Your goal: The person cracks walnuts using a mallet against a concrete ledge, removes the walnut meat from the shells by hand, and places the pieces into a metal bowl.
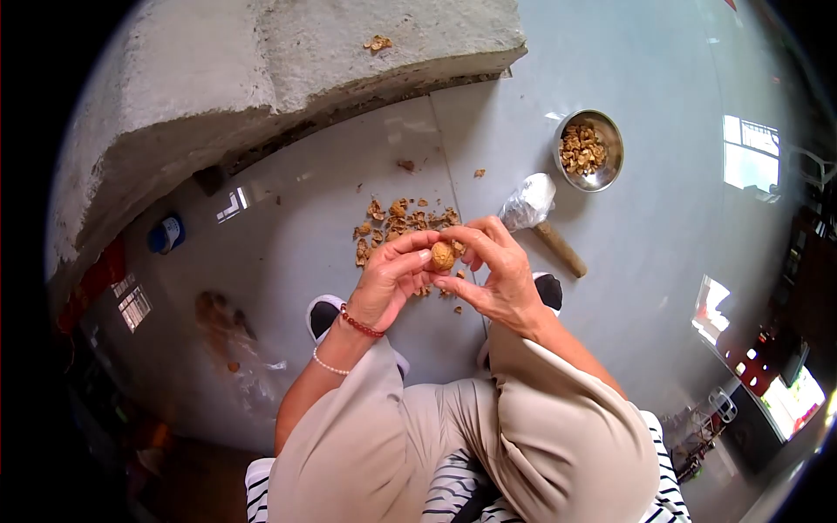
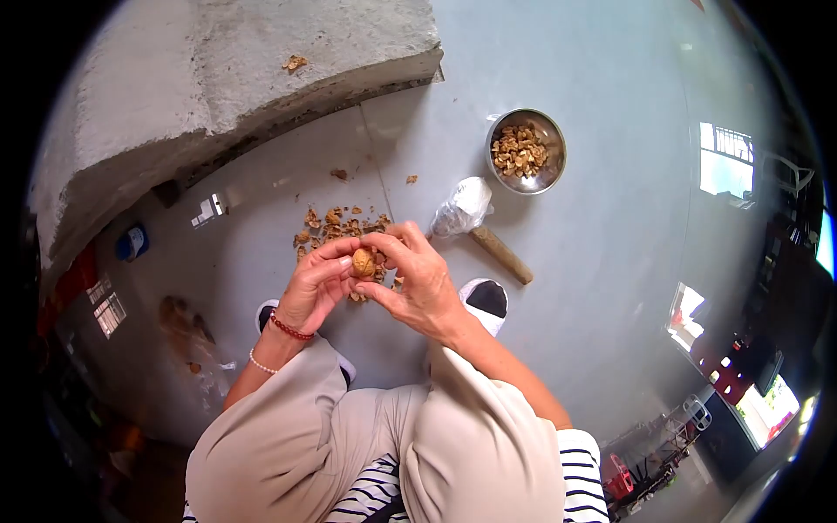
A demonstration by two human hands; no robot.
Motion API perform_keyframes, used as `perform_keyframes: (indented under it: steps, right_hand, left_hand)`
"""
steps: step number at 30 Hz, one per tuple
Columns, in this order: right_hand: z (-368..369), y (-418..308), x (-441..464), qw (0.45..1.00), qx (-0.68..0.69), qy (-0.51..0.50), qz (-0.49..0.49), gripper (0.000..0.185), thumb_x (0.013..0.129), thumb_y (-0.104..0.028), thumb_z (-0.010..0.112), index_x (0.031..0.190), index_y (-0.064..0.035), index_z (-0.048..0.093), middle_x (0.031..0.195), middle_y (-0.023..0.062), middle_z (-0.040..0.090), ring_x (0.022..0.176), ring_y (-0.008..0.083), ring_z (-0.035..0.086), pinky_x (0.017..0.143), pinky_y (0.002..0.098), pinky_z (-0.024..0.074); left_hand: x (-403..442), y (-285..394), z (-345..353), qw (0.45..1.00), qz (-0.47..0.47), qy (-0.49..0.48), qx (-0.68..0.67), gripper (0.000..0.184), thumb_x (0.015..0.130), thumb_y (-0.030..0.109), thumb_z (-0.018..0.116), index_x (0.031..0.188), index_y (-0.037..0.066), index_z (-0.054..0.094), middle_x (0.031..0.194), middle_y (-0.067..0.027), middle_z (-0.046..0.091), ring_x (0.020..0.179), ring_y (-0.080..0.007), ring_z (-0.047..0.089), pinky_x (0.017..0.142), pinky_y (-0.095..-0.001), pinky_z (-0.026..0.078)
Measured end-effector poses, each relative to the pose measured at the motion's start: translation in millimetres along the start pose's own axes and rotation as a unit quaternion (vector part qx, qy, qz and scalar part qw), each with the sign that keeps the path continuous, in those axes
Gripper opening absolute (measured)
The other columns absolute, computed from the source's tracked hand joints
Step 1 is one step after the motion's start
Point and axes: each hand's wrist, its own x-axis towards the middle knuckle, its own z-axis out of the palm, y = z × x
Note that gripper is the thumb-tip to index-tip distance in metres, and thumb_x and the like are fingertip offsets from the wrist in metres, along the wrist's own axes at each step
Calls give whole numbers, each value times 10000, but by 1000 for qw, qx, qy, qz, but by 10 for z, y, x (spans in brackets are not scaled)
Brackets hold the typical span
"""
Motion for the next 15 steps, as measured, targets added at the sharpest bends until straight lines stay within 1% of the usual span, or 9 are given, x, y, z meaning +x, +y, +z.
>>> perform_keyframes:
  steps: [1, 2, 4, 7, 8, 11, 12, 15]
  right_hand:
    - [44, 14, 31, 1000, -5, -8, -11, 443, 675, -75, 765, 1082, -55, 592, 930, 89, 536, 726, 187, 562, 635, 271, 500]
    - [63, 18, 45, 1000, -3, -10, -7, 428, 673, -66, 764, 1069, -51, 601, 921, 85, 541, 717, 179, 567, 630, 266, 502]
    - [89, 23, 52, 1000, 1, -12, 4, 398, 671, -49, 763, 1043, -42, 619, 903, 79, 551, 698, 163, 576, 619, 255, 505]
    - [103, 47, 77, 996, 79, -5, 46, 359, 673, -29, 756, 1014, -33, 645, 886, 67, 562, 673, 133, 590, 610, 238, 509]
    - [119, 86, 60, 987, 131, 1, 89, 336, 695, -21, 747, 1019, -25, 656, 913, 67, 569, 700, 119, 608, 639, 234, 523]
    - [118, 153, 38, 959, 241, 2, 149, 328, 725, -19, 734, 1043, -19, 653, 940, 70, 574, 764, 130, 629, 671, 240, 531]
    - [81, 107, 56, 949, 255, -16, 184, 305, 751, -26, 721, 1046, 0, 648, 958, 77, 574, 824, 154, 640, 701, 247, 534]
    - [43, 87, 73, 940, 273, -27, 203, 325, 752, 29, 698, 1067, 29, 621, 971, 50, 573, 825, 126, 632, 699, 222, 511]
  left_hand:
    - [-5, 5, 14, 1000, 16, 8, 22, 290, 882, 110, 546, 1149, -1, 537, 1106, -114, 593, 983, -153, 594, 838, -277, 512]
    - [-30, 22, 48, 997, 30, 30, 60, 288, 874, 100, 567, 1140, -8, 539, 1085, -104, 600, 952, -138, 604, 823, -270, 522]
    - [-38, 7, 11, 996, 52, 20, 70, 291, 867, 90, 585, 1138, -9, 542, 1069, -97, 605, 936, -136, 608, 811, -268, 526]
    - [-7, 0, -39, 995, 64, 17, 73, 285, 857, 85, 615, 1120, -11, 558, 999, -82, 626, 878, -134, 622, 778, -262, 535]
    - [-5, 10, -51, 995, 59, 23, 80, 283, 857, 85, 617, 1117, -11, 562, 987, -81, 630, 868, -134, 624, 773, -261, 536]
    - [-2, 8, -72, 993, 59, 39, 97, 280, 862, 93, 615, 1117, -12, 567, 962, -80, 640, 839, -132, 631, 760, -259, 541]
    - [1, 10, -74, 992, 61, 43, 102, 280, 864, 96, 613, 1118, -12, 568, 955, -80, 643, 830, -131, 633, 757, -259, 543]
    - [-5, 51, -71, 995, 36, 50, 81, 278, 882, 122, 592, 1125, -10, 569, 963, -85, 643, 842, -135, 638, 761, -257, 546]
